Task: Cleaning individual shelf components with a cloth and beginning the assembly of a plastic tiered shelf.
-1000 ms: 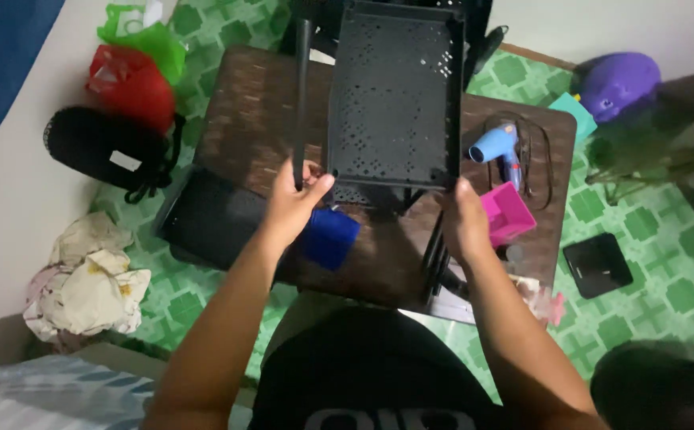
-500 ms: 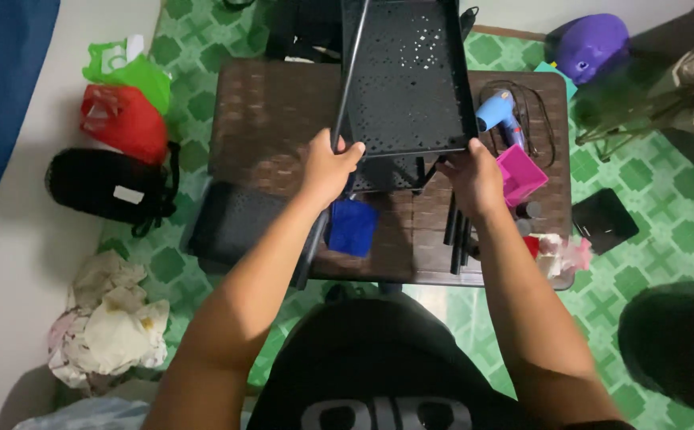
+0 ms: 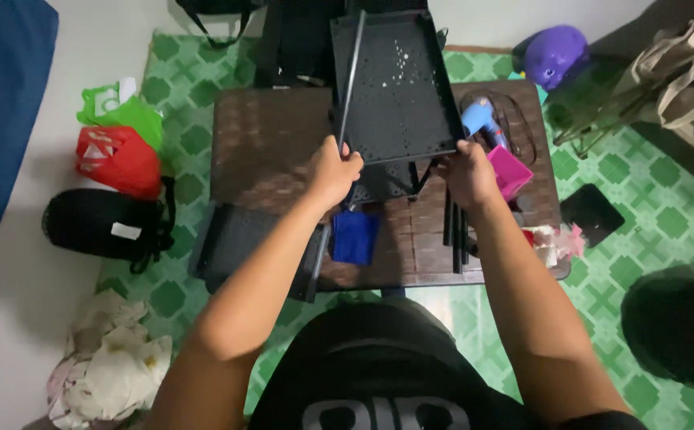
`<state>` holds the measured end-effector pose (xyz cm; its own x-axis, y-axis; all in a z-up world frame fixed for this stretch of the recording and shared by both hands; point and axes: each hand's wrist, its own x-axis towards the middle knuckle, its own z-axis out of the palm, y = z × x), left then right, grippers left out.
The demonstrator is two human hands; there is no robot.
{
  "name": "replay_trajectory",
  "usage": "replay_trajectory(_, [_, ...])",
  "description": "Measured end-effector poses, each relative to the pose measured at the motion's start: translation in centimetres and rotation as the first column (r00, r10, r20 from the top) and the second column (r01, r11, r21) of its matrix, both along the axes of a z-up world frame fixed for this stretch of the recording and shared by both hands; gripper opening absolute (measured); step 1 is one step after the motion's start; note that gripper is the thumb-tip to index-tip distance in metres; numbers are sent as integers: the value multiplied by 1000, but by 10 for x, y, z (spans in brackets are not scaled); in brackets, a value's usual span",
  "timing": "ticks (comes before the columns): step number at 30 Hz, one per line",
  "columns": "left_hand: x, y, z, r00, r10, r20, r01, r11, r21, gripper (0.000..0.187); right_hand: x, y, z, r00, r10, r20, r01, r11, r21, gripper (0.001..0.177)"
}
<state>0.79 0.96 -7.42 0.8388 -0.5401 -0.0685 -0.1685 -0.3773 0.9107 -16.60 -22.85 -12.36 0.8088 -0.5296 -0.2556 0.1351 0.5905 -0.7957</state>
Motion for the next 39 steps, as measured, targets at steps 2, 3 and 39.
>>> replay_trajectory(2, [3,-2,2,1000,7,-8,-8,999,-41,26,4,-5,-3,1000,24,13,-24,1000,0,32])
replay_trajectory(3, [2,-2,2,1000,11,-28,-13,997,-74,27,2,-6,-7,999,45,15,-45,999,7,32])
replay_trajectory(39, [9,0,-30,924,-31,-381,-66,969,-237,27,-9,12,14,946,219,238,-216,976,-39,56])
